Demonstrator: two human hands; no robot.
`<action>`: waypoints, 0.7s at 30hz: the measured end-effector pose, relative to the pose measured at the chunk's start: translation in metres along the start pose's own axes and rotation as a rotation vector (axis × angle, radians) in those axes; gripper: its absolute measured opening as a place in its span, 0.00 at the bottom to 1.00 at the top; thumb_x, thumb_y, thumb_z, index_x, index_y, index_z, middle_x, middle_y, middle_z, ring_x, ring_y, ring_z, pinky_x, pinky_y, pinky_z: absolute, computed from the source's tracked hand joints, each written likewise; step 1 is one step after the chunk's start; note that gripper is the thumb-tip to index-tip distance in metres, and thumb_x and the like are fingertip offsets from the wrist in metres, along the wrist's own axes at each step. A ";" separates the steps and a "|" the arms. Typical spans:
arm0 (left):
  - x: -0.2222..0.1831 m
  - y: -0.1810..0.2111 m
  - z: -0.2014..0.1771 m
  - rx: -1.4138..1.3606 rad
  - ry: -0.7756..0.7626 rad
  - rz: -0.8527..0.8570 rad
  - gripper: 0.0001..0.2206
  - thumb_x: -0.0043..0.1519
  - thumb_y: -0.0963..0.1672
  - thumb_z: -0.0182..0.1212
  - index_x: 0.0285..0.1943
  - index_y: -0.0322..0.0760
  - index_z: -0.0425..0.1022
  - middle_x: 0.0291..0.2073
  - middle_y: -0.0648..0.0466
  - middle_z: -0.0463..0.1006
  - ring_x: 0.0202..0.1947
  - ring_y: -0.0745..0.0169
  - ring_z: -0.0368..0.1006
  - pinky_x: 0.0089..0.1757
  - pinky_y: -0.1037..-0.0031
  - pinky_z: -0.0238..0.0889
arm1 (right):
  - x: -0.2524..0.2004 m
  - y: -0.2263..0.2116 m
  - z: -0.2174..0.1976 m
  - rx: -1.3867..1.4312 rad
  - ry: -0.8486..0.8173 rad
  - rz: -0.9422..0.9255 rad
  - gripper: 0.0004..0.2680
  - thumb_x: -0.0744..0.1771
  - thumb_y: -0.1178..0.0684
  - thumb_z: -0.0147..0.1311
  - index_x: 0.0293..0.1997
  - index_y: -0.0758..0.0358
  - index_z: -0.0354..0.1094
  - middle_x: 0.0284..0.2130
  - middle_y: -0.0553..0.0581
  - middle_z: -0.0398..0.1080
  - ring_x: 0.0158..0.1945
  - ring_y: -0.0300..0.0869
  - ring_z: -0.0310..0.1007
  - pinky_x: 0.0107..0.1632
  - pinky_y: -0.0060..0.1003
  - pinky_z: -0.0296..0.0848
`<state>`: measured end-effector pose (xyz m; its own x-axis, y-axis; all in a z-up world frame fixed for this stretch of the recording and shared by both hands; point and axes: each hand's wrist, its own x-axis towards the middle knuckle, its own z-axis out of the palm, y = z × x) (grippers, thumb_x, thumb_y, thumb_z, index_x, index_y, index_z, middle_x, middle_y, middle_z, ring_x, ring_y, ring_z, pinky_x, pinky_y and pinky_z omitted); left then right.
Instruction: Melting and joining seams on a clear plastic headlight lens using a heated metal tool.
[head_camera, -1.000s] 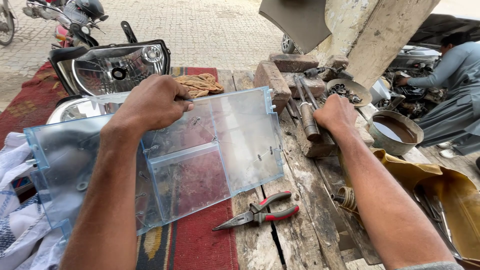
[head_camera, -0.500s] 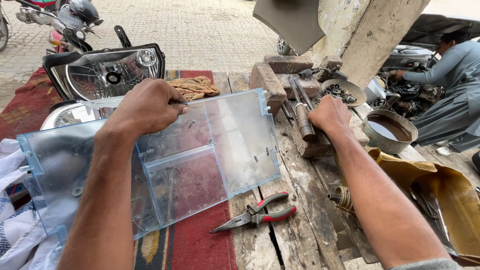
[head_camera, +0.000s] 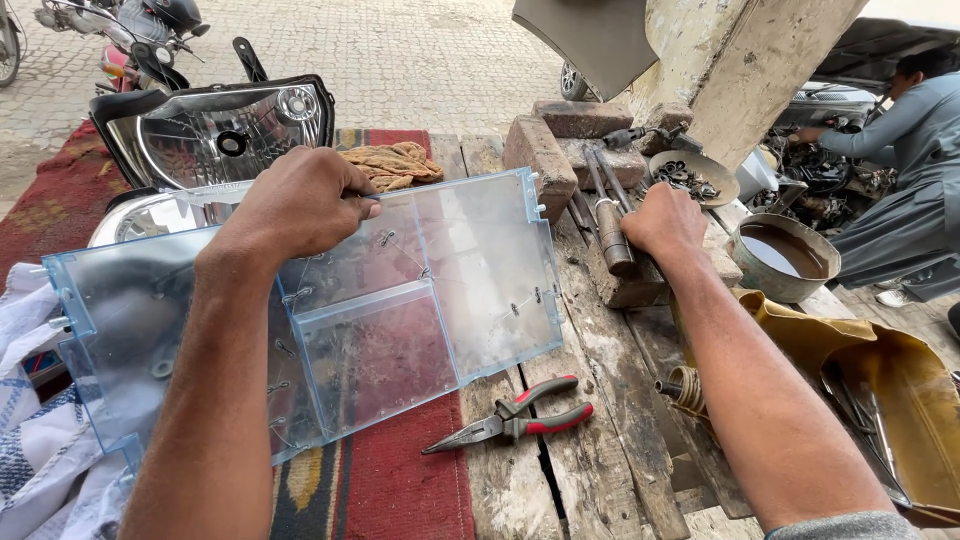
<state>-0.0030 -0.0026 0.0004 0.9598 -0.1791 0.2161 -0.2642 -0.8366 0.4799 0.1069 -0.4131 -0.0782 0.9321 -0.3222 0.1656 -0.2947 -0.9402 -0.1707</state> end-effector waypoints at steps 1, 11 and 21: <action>0.001 -0.001 0.000 0.001 0.001 0.003 0.14 0.62 0.43 0.65 0.57 0.40 0.83 0.39 0.36 0.84 0.40 0.26 0.79 0.46 0.38 0.70 | 0.000 0.000 0.000 0.005 0.003 -0.003 0.17 0.64 0.48 0.56 0.52 0.74 0.75 0.49 0.76 0.76 0.56 0.68 0.74 0.56 0.60 0.72; 0.004 -0.006 0.003 0.005 0.007 0.001 0.14 0.61 0.44 0.66 0.56 0.42 0.84 0.40 0.37 0.84 0.41 0.26 0.80 0.46 0.38 0.70 | -0.009 -0.006 -0.010 0.013 0.010 -0.006 0.17 0.64 0.48 0.57 0.52 0.74 0.75 0.49 0.76 0.75 0.56 0.69 0.74 0.56 0.61 0.72; 0.005 -0.005 0.003 0.004 0.007 0.000 0.14 0.62 0.44 0.65 0.56 0.42 0.84 0.40 0.36 0.84 0.42 0.26 0.79 0.48 0.38 0.70 | -0.014 -0.007 -0.017 0.017 0.009 -0.007 0.17 0.64 0.48 0.56 0.51 0.74 0.75 0.49 0.76 0.75 0.56 0.69 0.74 0.56 0.61 0.72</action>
<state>0.0031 -0.0007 -0.0034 0.9591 -0.1752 0.2223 -0.2637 -0.8385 0.4768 0.0924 -0.4038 -0.0630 0.9322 -0.3167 0.1753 -0.2846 -0.9405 -0.1857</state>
